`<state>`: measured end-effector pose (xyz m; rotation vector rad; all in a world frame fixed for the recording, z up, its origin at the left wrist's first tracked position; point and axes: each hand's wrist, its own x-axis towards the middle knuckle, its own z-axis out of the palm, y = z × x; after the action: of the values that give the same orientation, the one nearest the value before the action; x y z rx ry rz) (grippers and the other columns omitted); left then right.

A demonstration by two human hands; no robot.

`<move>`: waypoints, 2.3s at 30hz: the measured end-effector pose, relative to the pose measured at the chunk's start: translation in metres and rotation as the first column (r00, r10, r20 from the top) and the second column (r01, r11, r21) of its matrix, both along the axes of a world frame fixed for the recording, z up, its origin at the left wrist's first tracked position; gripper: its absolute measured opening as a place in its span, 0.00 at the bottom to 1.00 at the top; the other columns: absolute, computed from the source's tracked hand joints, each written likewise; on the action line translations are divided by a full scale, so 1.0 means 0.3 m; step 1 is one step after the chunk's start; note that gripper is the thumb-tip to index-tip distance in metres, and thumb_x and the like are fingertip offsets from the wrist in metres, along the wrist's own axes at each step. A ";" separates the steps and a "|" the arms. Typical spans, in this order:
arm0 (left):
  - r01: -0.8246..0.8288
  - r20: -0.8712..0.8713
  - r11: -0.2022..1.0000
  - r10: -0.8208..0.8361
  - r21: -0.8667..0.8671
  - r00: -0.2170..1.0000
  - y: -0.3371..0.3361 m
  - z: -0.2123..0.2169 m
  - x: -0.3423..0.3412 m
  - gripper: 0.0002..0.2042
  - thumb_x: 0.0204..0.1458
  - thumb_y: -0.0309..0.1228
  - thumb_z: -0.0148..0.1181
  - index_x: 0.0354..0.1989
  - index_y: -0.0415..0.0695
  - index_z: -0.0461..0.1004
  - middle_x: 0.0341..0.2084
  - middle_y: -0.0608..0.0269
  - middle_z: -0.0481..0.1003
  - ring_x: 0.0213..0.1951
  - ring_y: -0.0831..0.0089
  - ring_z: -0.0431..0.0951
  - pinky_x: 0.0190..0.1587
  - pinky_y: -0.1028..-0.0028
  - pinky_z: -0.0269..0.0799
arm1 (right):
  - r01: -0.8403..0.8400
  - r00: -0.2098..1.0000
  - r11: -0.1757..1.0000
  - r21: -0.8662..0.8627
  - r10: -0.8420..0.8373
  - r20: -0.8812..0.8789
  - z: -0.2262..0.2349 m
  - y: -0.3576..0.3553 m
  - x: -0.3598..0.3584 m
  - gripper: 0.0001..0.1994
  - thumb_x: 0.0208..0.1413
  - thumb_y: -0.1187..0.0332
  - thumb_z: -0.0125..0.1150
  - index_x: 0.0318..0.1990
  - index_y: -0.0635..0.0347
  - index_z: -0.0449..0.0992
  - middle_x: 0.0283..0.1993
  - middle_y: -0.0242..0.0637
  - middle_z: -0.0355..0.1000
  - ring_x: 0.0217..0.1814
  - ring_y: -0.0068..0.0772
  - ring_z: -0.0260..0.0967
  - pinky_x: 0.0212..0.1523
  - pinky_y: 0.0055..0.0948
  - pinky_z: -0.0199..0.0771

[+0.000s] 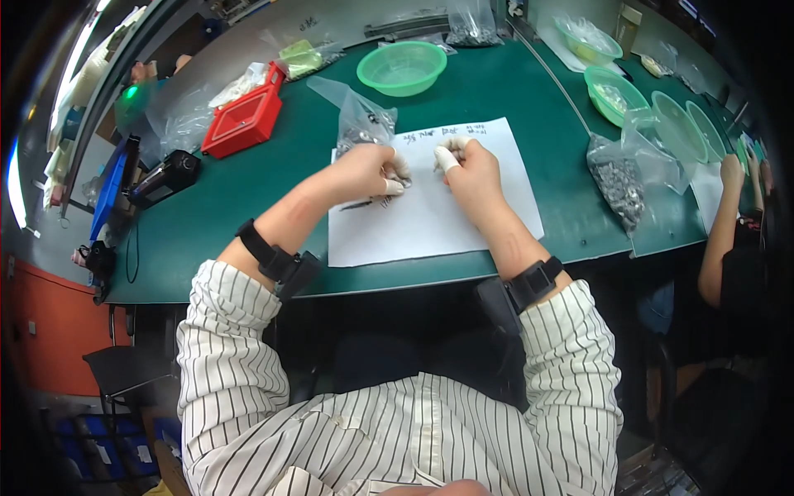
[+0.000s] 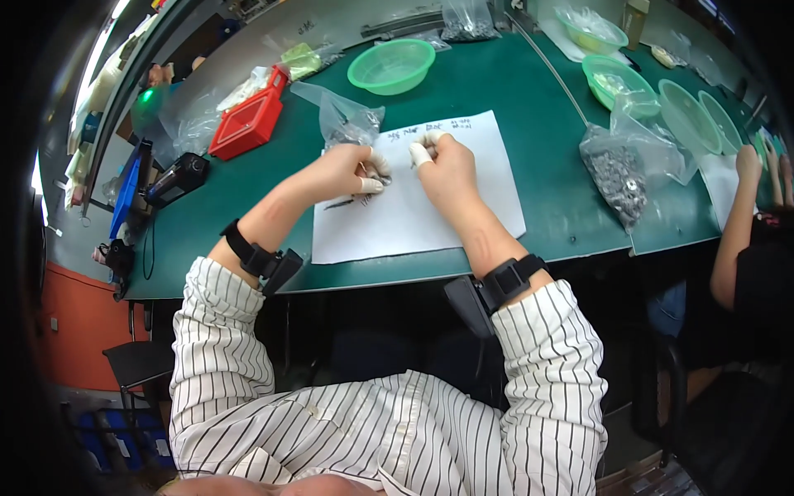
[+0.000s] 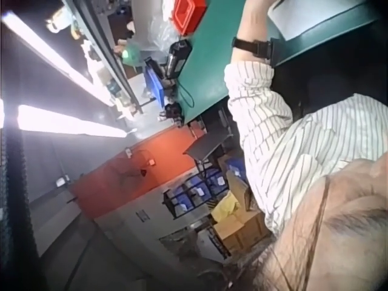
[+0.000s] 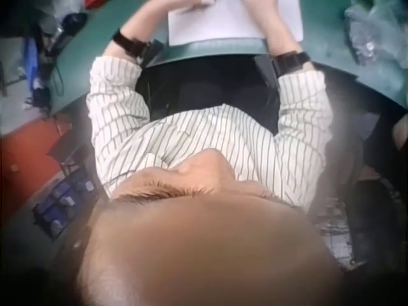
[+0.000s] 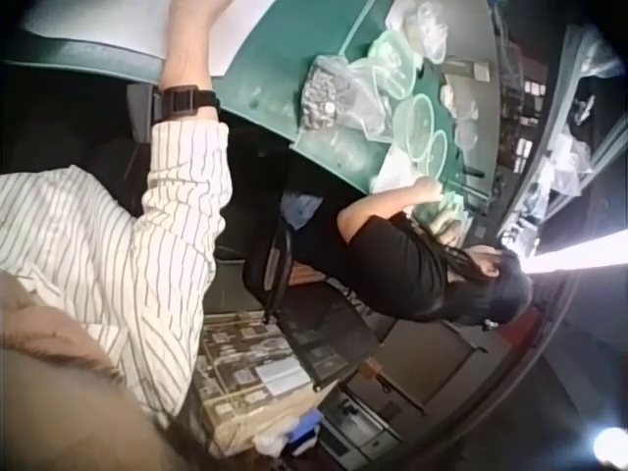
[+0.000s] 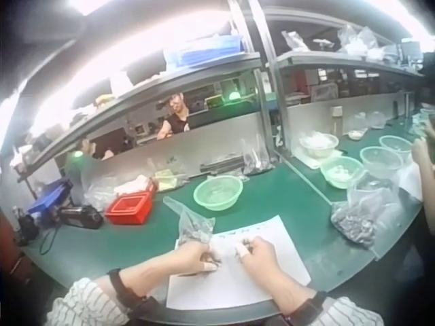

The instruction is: Packing small metal components into small plastic zip-lock bags at a workstation.

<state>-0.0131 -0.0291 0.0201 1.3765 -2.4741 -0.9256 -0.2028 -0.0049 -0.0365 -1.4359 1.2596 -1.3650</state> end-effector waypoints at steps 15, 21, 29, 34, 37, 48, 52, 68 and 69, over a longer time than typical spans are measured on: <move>-0.138 -0.101 0.974 0.157 0.180 0.982 0.032 -0.009 0.010 0.11 0.40 0.25 0.67 0.31 0.37 0.72 0.19 0.65 0.73 0.21 0.78 0.75 0.25 0.79 0.72 | -0.016 0.999 1.000 -0.016 0.015 -0.050 -0.008 0.003 0.002 0.05 0.52 0.71 0.58 0.31 0.64 0.73 0.23 0.34 0.73 0.24 0.23 0.69 0.27 0.23 0.68; -0.225 -0.245 0.967 0.249 0.122 0.937 0.087 0.036 0.058 0.10 0.42 0.25 0.66 0.30 0.37 0.71 0.22 0.64 0.73 0.21 0.79 0.75 0.24 0.79 0.71 | -0.021 0.998 1.000 -0.021 0.020 -0.052 -0.011 0.003 -0.005 0.05 0.52 0.72 0.58 0.32 0.64 0.73 0.23 0.34 0.72 0.24 0.22 0.68 0.27 0.23 0.68; -0.394 -0.570 0.914 0.375 0.097 0.731 0.059 0.198 0.182 0.09 0.46 0.24 0.63 0.33 0.38 0.70 0.26 0.64 0.73 0.24 0.79 0.74 0.26 0.80 0.70 | -0.105 0.994 0.994 0.022 0.106 -0.017 -0.007 0.012 -0.028 0.07 0.57 0.69 0.54 0.35 0.63 0.72 0.25 0.30 0.71 0.21 0.16 0.62 0.21 0.17 0.62; -0.415 -0.643 0.910 0.310 -0.014 0.700 -0.009 0.287 0.133 0.10 0.46 0.25 0.64 0.34 0.38 0.70 0.26 0.65 0.73 0.26 0.79 0.74 0.30 0.80 0.69 | -0.112 0.992 0.993 0.041 0.114 -0.046 -0.007 0.021 -0.036 0.09 0.59 0.67 0.52 0.35 0.64 0.73 0.25 0.31 0.71 0.20 0.17 0.61 0.21 0.18 0.62; -0.392 -0.632 0.908 0.216 -0.151 0.744 -0.068 0.291 0.095 0.09 0.45 0.25 0.64 0.33 0.38 0.71 0.26 0.65 0.73 0.28 0.79 0.73 0.31 0.80 0.69 | -0.095 0.993 0.995 0.026 0.097 -0.070 -0.009 0.027 -0.023 0.10 0.59 0.67 0.52 0.34 0.66 0.74 0.24 0.32 0.72 0.20 0.18 0.63 0.23 0.20 0.65; -0.274 -0.445 0.909 0.114 -0.314 0.888 -0.086 0.248 0.123 0.08 0.44 0.25 0.64 0.31 0.38 0.71 0.25 0.67 0.72 0.28 0.81 0.69 0.34 0.79 0.68 | -0.113 0.993 0.990 0.080 0.115 -0.027 0.003 0.033 -0.018 0.09 0.60 0.67 0.51 0.34 0.62 0.73 0.24 0.29 0.70 0.19 0.15 0.59 0.19 0.17 0.60; -0.254 -0.522 0.930 0.083 -0.266 0.849 -0.095 0.220 0.156 0.10 0.41 0.26 0.65 0.30 0.37 0.72 0.24 0.65 0.74 0.26 0.78 0.73 0.31 0.76 0.68 | -0.101 0.992 0.992 0.081 0.106 -0.063 0.004 0.029 -0.028 0.08 0.59 0.67 0.51 0.34 0.62 0.73 0.23 0.29 0.70 0.19 0.15 0.59 0.20 0.17 0.60; -0.207 0.087 0.808 0.303 -0.551 0.949 -0.134 0.221 0.116 0.14 0.31 0.30 0.64 0.29 0.38 0.76 0.27 0.48 0.76 0.31 0.56 0.77 0.36 0.65 0.72 | -0.093 0.992 0.992 0.081 0.100 -0.082 0.014 0.053 -0.019 0.10 0.58 0.67 0.53 0.29 0.62 0.73 0.18 0.28 0.67 0.16 0.17 0.57 0.18 0.20 0.58; -0.176 0.078 0.799 0.268 -0.575 0.960 -0.136 0.221 0.108 0.12 0.33 0.29 0.64 0.29 0.37 0.76 0.25 0.50 0.76 0.29 0.59 0.77 0.34 0.67 0.71 | -0.091 0.991 0.994 0.064 0.097 -0.097 -0.003 0.039 -0.024 0.10 0.58 0.66 0.53 0.28 0.62 0.73 0.18 0.28 0.67 0.16 0.17 0.57 0.18 0.20 0.57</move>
<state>0.0192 -0.0698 0.0863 1.5020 -2.3283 -0.0104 -0.2099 0.0069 -0.0373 -1.5182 1.2684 -1.1963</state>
